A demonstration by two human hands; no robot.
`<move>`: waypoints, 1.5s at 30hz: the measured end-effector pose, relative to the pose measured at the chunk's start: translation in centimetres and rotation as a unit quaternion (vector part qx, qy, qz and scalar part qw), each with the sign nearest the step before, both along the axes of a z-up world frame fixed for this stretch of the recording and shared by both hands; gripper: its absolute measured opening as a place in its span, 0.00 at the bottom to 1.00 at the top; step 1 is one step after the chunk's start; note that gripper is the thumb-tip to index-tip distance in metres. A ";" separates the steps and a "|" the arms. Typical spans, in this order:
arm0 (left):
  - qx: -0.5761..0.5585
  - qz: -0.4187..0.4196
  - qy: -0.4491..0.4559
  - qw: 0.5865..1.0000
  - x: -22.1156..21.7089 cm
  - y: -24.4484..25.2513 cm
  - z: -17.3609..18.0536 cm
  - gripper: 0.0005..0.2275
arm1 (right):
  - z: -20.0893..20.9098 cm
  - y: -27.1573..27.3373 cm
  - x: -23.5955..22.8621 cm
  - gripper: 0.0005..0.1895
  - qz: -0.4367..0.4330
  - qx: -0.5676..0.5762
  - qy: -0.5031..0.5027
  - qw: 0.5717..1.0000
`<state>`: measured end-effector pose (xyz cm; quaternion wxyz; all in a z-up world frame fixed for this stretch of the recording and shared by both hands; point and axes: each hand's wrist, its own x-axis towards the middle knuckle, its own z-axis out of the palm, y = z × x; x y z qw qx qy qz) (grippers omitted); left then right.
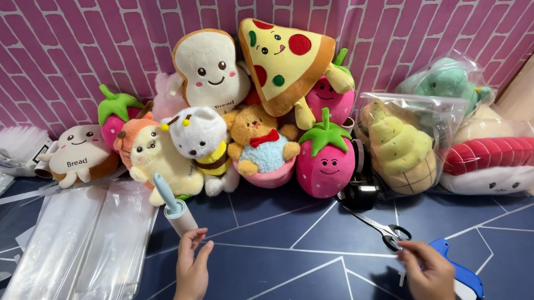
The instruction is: Placing a plush toy into a plastic bag and using a handheld heat sealer to close the bag.
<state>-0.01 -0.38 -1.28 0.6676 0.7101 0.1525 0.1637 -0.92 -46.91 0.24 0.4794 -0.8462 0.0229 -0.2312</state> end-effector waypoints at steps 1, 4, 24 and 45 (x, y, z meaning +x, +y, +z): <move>-0.001 0.002 0.001 1.000 0.0 -0.2 0.1 0.12 | 0.2 -1.1 -0.6 0.10 0.002 -0.001 0.001 1.000; -0.001 0.013 -0.044 0.999 -0.4 -0.2 0.9 0.07 | 0.6 -3.6 -1.6 0.09 -0.079 -0.108 -0.096 0.986; 0.113 0.051 -0.008 0.992 1.9 4.0 3.0 0.34 | 0.5 4.9 4.0 0.10 0.077 0.036 -0.051 0.995; 0.049 0.098 -0.034 0.993 3.2 3.3 4.2 0.32 | 3.2 -2.7 6.6 0.23 0.097 -0.378 0.203 0.898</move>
